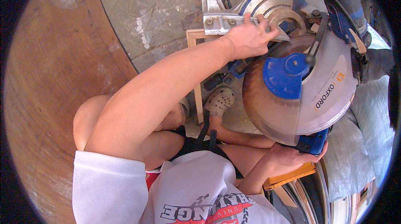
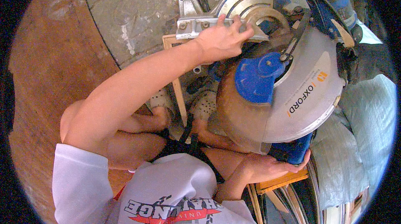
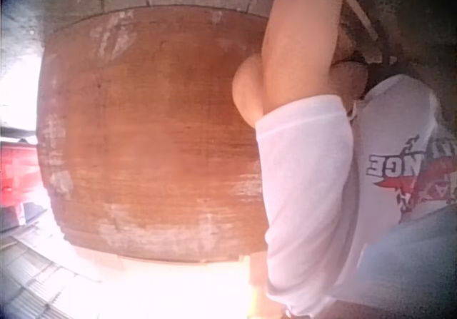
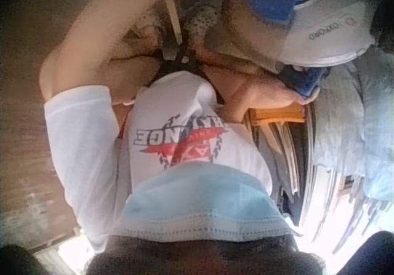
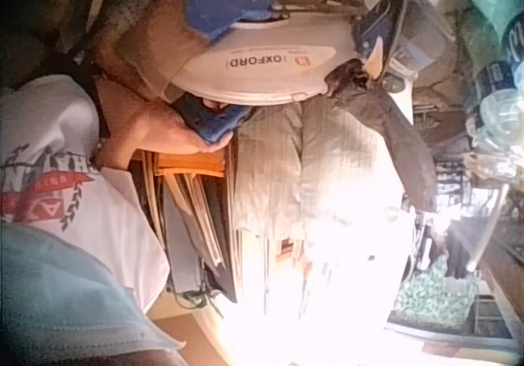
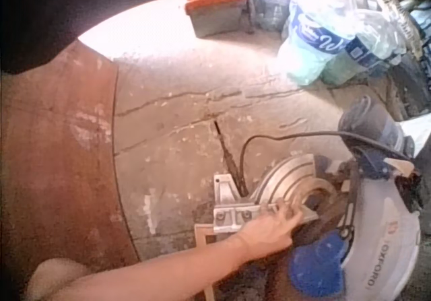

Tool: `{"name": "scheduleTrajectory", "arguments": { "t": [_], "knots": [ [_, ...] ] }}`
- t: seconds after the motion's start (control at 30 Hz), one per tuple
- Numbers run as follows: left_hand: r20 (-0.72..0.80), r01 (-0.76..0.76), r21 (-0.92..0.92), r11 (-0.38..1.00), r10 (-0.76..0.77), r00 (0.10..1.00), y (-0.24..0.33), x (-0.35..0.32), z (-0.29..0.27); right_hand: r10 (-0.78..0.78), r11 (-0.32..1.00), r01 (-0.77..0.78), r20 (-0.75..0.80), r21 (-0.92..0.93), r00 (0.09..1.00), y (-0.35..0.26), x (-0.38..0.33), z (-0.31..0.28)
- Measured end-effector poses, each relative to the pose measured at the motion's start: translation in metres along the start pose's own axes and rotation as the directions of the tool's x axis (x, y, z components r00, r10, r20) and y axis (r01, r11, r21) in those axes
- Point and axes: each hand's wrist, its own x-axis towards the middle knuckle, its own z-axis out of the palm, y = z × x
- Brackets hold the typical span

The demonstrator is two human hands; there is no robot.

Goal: The person assembles a wooden frame by hammering nails into a rectangular frame and attaching a cross brace. They cut the cross brace with a miter saw and then attach it to the frame, finishing by applying glue to the joints.

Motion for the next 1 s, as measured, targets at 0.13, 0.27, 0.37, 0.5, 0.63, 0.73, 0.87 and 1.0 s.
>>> {"name": "scheduleTrajectory", "arguments": {
  "t": [0.13, 0.27, 0.37, 0.5, 0.63, 0.73, 0.87, 1.0],
  "knots": [
    [0.005, 0.003, 0.002, 1.0, -0.003, 1.0, 0.001, 0.001, 0.003, -0.168, 0.975, 0.172, 0.045, -0.14, 0.985, 0.007, -0.003, -0.002],
    [-0.065, 0.066, -0.118, 0.991, -0.074, 0.995, 0.001, 0.004, 0.004, -0.131, 0.974, 0.139, 0.055, -0.176, 0.99, 0.01, -0.002, -0.002],
    [-0.052, -0.028, -0.033, 0.999, 0.026, 0.998, -0.001, 0.0, 0.0, -0.078, 0.984, 0.081, 0.024, -0.161, 0.997, 0.011, -0.003, -0.002],
    [0.006, -0.05, -0.029, 0.998, 0.051, 0.999, -0.002, 0.0, -0.004, -0.112, 0.98, 0.111, 0.008, -0.168, 0.994, 0.016, -0.001, -0.003],
    [-0.069, 0.005, -0.032, 0.999, -0.008, 0.998, 0.0, 0.002, -0.002, -0.211, 0.969, 0.211, 0.013, -0.132, 0.977, 0.026, 0.003, 0.0],
    [-0.014, -0.021, -0.03, 0.999, 0.021, 1.0, -0.001, 0.001, -0.002, -0.179, 0.984, 0.179, -0.013, -0.023, 0.984, 0.031, 0.003, 0.001],
    [0.001, -0.02, -0.032, 0.999, 0.02, 1.0, -0.001, 0.001, -0.005, -0.12, 0.99, 0.123, 0.051, -0.068, 0.991, 0.031, 0.002, -0.007],
    [0.043, -0.022, 0.005, 1.0, 0.022, 0.999, 0.0, 0.003, -0.006, -0.406, 0.841, 0.464, 0.243, -0.28, 0.881, 0.039, 0.004, -0.013]
  ]
}}
